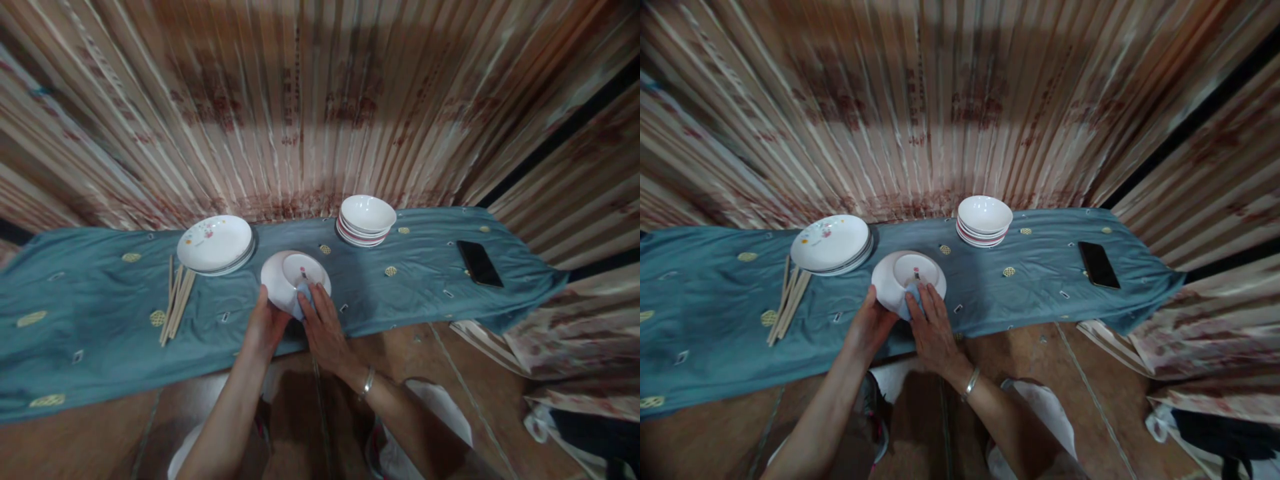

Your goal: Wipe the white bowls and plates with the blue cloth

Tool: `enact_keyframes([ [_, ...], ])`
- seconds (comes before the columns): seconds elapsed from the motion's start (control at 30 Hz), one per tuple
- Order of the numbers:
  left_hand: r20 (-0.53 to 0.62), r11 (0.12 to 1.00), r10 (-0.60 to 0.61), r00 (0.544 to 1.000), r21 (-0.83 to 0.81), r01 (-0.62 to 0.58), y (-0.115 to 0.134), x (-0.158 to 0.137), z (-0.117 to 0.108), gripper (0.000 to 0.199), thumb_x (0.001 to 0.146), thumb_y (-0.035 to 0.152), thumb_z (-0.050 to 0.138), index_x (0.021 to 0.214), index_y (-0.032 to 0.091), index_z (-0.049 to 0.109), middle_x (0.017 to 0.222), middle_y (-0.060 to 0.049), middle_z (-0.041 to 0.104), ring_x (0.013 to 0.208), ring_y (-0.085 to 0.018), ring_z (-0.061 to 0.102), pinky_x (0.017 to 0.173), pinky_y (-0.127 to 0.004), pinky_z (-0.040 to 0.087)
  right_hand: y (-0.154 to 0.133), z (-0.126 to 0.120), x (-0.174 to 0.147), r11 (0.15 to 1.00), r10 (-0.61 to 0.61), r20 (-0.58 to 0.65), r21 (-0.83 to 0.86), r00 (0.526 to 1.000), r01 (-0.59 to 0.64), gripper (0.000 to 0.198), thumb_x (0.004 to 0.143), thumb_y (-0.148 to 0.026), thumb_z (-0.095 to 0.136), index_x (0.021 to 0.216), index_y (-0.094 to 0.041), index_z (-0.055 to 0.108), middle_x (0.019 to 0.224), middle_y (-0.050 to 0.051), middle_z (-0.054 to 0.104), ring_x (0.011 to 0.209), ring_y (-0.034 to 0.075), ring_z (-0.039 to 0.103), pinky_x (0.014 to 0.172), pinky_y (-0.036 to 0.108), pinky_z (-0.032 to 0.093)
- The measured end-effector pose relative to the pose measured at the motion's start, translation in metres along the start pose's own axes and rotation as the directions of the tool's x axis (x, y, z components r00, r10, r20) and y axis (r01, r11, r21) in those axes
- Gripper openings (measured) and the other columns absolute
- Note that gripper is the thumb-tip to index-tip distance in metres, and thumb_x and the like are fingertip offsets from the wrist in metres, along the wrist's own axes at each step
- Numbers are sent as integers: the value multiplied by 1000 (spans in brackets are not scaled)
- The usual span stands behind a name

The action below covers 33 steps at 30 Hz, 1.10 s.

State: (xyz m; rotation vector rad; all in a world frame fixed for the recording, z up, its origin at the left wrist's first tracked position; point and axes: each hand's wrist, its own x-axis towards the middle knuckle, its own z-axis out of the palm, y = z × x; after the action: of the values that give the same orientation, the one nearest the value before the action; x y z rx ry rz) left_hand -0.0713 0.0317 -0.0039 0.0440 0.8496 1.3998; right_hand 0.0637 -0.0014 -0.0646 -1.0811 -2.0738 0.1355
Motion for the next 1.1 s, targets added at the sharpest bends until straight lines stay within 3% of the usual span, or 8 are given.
enact_keyframes([
  [0.17,-32,999,44,999,-2,-44,-1,-2,2,49,101,33,39,145,13,47,110,-13,75,99,-20,71,91,-30,56,-2,4,6,991,-117,17,-66,993,117,57,97,-8,40,152,-22,34,154,13,42,153,27,15,118,54,36],
  [0.37,-133,995,78,988,66,-70,-2,-14,13,35,100,26,41,120,10,66,86,-7,76,78,-14,71,76,-20,57,-10,0,19,981,-157,60,-103,986,163,50,98,-11,41,147,-20,43,153,11,44,152,27,17,118,53,36],
  [0.53,-85,988,132,988,90,-124,-8,-16,8,30,97,33,50,93,13,72,94,-8,76,103,-17,69,93,-22,53,-15,-9,29,977,-164,42,-131,986,168,50,97,-11,41,146,-20,44,152,11,45,152,26,17,119,51,35],
  [0.7,25,987,108,994,116,-110,-16,-16,4,35,88,48,60,98,17,73,112,-9,74,127,-23,57,107,-32,47,-16,-18,39,982,-139,21,-126,990,140,49,97,-13,42,146,-21,45,153,11,44,152,26,17,119,53,32],
  [0.83,97,988,37,995,149,-51,-19,-20,10,40,88,51,58,99,15,73,112,-11,74,130,-25,54,109,-35,44,-15,-28,47,988,-103,22,-112,994,105,49,96,-16,43,144,-21,46,154,11,43,152,26,16,120,54,28],
  [1.0,163,982,44,986,175,-72,-22,-22,13,37,89,47,56,103,17,73,114,-9,74,131,-23,53,111,-35,40,-9,-39,54,996,-57,-35,-68,998,55,47,97,-21,40,143,-19,48,155,13,40,152,26,19,119,52,29],
  [1.1,192,978,50,980,191,-87,-25,-23,14,33,83,45,65,95,16,75,107,-10,75,124,-25,58,106,-35,44,-5,-42,56,999,-34,-68,-23,997,33,48,99,-23,38,147,-20,43,157,12,35,151,26,21,119,53,30],
])
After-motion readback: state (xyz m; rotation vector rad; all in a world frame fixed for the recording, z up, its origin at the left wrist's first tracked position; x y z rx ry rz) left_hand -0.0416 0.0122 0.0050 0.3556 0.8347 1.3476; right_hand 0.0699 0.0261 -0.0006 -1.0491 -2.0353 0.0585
